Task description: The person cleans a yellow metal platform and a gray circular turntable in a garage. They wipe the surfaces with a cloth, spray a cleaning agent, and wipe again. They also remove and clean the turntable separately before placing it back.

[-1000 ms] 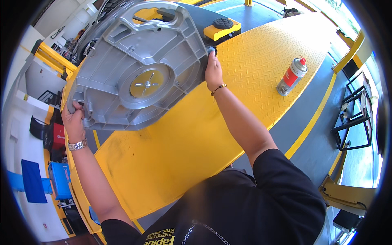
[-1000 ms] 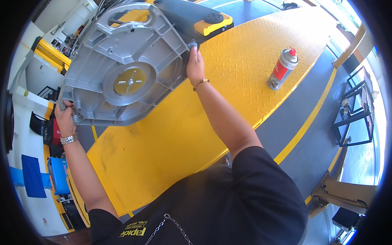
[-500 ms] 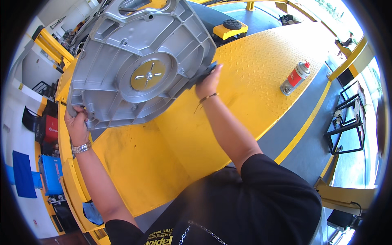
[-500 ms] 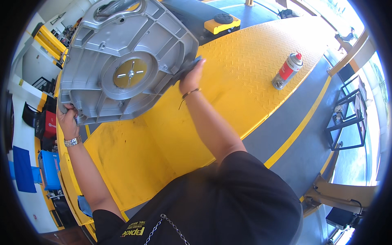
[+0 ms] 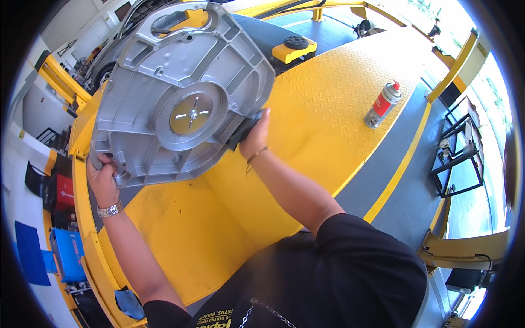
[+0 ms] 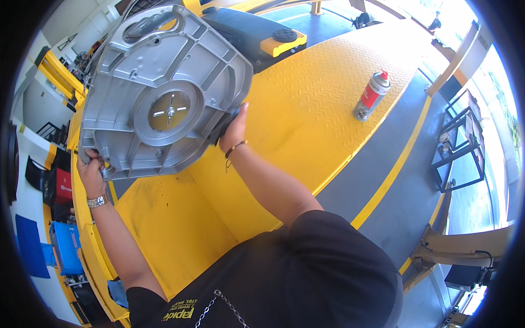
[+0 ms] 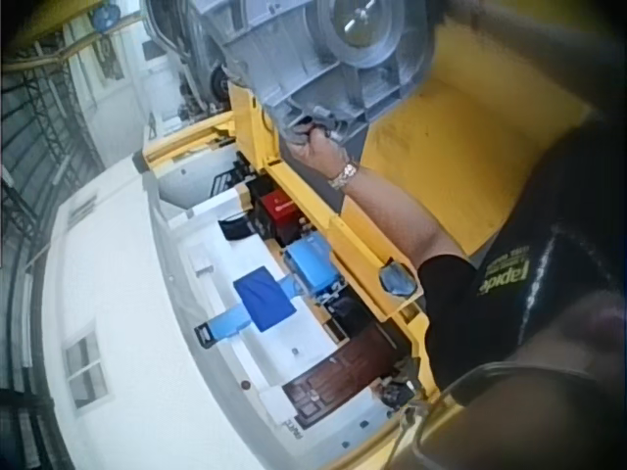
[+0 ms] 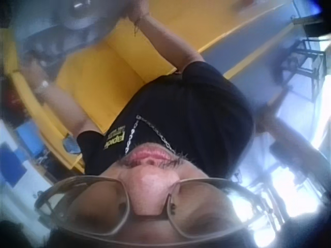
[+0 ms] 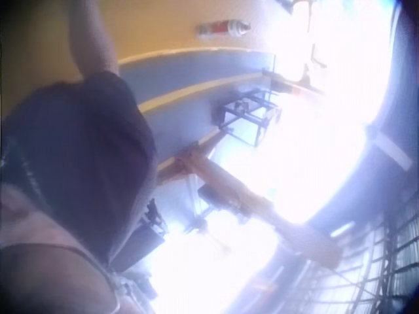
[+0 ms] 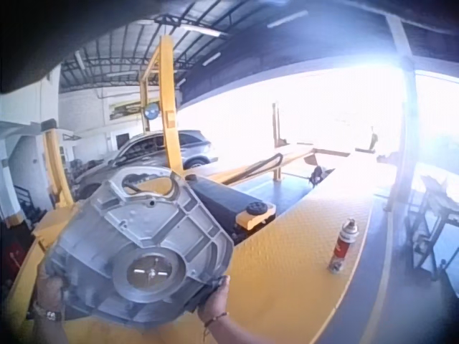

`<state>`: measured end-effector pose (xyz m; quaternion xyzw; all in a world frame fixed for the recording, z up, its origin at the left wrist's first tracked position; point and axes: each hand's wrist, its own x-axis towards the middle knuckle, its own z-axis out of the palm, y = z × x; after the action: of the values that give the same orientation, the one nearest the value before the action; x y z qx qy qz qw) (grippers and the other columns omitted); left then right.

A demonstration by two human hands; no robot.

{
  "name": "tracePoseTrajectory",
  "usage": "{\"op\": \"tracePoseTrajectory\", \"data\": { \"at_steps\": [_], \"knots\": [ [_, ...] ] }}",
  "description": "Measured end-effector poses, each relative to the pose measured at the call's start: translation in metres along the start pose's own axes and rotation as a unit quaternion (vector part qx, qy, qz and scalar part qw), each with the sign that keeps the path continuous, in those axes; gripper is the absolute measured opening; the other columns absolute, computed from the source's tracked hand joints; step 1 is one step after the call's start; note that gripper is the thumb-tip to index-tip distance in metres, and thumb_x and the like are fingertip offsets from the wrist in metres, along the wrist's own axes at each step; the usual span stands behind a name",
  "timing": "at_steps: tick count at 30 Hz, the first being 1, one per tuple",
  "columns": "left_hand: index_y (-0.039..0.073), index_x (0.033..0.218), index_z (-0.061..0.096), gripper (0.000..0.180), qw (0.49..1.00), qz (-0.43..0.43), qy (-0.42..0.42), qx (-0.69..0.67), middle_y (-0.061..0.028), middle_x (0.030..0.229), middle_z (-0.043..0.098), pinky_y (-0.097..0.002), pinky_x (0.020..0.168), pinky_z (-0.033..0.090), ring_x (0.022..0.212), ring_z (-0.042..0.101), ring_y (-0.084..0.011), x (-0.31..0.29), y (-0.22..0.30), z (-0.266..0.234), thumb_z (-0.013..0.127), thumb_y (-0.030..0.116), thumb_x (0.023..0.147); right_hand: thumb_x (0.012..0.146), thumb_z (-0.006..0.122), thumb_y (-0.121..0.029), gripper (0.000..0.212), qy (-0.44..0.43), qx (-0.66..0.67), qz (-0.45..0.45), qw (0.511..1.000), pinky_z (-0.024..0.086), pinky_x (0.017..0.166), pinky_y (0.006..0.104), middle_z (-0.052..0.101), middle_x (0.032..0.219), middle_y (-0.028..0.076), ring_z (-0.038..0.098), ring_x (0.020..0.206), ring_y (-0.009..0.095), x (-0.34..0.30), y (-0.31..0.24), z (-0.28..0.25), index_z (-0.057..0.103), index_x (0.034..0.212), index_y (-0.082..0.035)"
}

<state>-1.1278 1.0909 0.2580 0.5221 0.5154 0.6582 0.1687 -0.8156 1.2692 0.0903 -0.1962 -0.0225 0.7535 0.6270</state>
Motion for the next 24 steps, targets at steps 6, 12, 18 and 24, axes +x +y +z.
{"op": "tracePoseTrajectory", "data": {
  "at_steps": [6, 12, 18, 24],
  "knots": [
    [0.006, 0.087, 0.052, 0.023, 0.999, -0.007, 0.027, -0.016, -0.0038, 0.077, 0.055, -0.0233, 0.054, 0.039, 0.058, 0.048, -0.0096, -0.01, -0.011, 0.015, 0.051, -0.013, 0.074, 0.101, 0.036, -0.065, 0.078, 0.002, -0.31, -0.232, 0.922, 0.037, 0.111, 0.0362, 0.055, 0.139, 0.015, 0.049, 0.131, 0.025, 0.046, -0.11, 0.037, 0.047, 0.143, 0.0],
    [0.007, 0.086, 0.052, 0.02, 1.0, 0.004, 0.005, 0.016, -0.0027, 0.077, 0.055, -0.0231, 0.054, 0.039, 0.058, 0.048, -0.0086, -0.012, 0.002, 0.025, 0.049, -0.012, 0.077, 0.105, 0.034, -0.056, 0.073, -0.128, -0.467, -0.317, 0.815, 0.035, 0.11, 0.0336, 0.056, 0.137, 0.023, 0.051, 0.129, 0.029, 0.032, -0.16, 0.086, 0.05, 0.139, 0.006],
    [0.005, 0.087, 0.053, 0.015, 0.995, 0.034, -0.022, 0.089, -0.0087, 0.091, 0.066, -0.0216, 0.053, 0.036, 0.057, 0.046, -0.007, 0.001, 0.041, 0.063, 0.049, -0.009, 0.081, 0.104, 0.036, -0.057, 0.066, -0.212, -0.596, -0.438, 0.638, 0.042, 0.099, 0.0345, 0.062, 0.112, 0.016, 0.055, 0.106, 0.023, -0.016, -0.185, 0.164, 0.055, 0.125, 0.002],
    [0.002, 0.091, 0.054, 0.013, 0.991, 0.04, -0.109, 0.072, -0.0118, 0.111, 0.069, -0.0252, 0.084, 0.047, 0.091, 0.062, -0.013, 0.03, 0.06, 0.088, 0.048, -0.008, 0.084, 0.104, 0.041, -0.053, 0.06, -0.171, -0.539, -0.446, 0.694, 0.042, 0.099, 0.0357, 0.063, 0.113, 0.015, 0.056, 0.107, 0.024, -0.031, -0.197, 0.165, 0.053, 0.128, 0.001]
  ]
}}
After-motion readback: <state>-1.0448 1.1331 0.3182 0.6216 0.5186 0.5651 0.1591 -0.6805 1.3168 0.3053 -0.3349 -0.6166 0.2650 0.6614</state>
